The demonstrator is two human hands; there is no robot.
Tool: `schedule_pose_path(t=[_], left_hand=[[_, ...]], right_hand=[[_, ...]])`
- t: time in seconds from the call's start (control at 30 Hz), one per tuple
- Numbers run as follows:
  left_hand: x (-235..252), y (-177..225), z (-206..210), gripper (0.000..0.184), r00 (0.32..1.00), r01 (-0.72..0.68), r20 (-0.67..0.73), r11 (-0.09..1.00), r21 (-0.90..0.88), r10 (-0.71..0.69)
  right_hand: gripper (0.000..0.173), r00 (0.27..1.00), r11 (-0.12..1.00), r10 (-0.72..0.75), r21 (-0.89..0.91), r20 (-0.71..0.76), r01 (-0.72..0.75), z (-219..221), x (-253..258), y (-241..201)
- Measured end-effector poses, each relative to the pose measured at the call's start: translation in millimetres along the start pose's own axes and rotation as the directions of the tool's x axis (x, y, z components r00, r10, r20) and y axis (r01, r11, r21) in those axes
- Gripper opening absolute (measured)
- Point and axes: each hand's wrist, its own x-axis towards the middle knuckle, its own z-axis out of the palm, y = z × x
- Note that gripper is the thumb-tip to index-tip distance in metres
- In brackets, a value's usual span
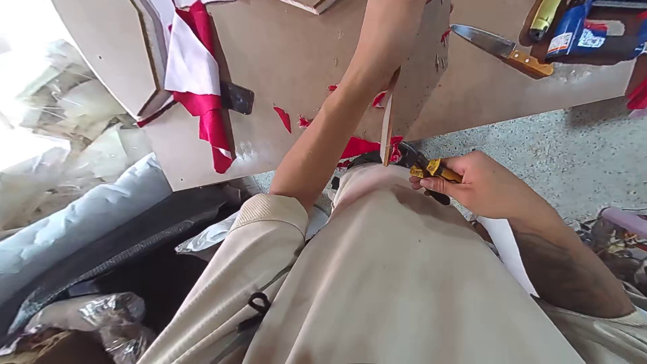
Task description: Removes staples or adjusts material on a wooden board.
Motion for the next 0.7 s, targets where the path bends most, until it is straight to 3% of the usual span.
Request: schedule_pose_path(t=[0.03,0.1,0.27,0.33,0.53,0.7], left_hand=[[-12,32,7,0.02,0.993,0.117,-0.043,0.989,0.095,-0.113],[-23,61,18,0.025,0.978,0.206,-0.084,0.959,0.193,-0.193],[-29,55,20,0.018,0.98,0.201,-0.004,0.979,0.041,-0.201],[-28,54,19,0.019,0.975,0.22,0.003,0.975,-0.016,-0.22],[-30,51,38,0.019,0.969,0.225,0.095,0.973,0.053,-0.229],[-25,37,49,0.015,0.974,0.187,0.13,0.982,0.006,-0.186]], right_hand=[[0.025,1.0,1.0,0.026,0.016,0.01,-0.026,-1,0,-2],[0.024,0.997,0.997,0.067,-0.051,0.03,-0.065,-4,1,-7],[0.026,0.996,0.968,0.048,-0.248,0.078,-0.027,-16,5,-10],[0.025,0.994,0.974,0.051,-0.225,0.092,-0.029,-16,6,-8],[0.015,0.987,0.984,0.07,-0.171,0.148,-0.045,-14,17,-10],[0.014,0.981,0.994,0.073,0.068,0.177,-0.086,-11,16,4]])
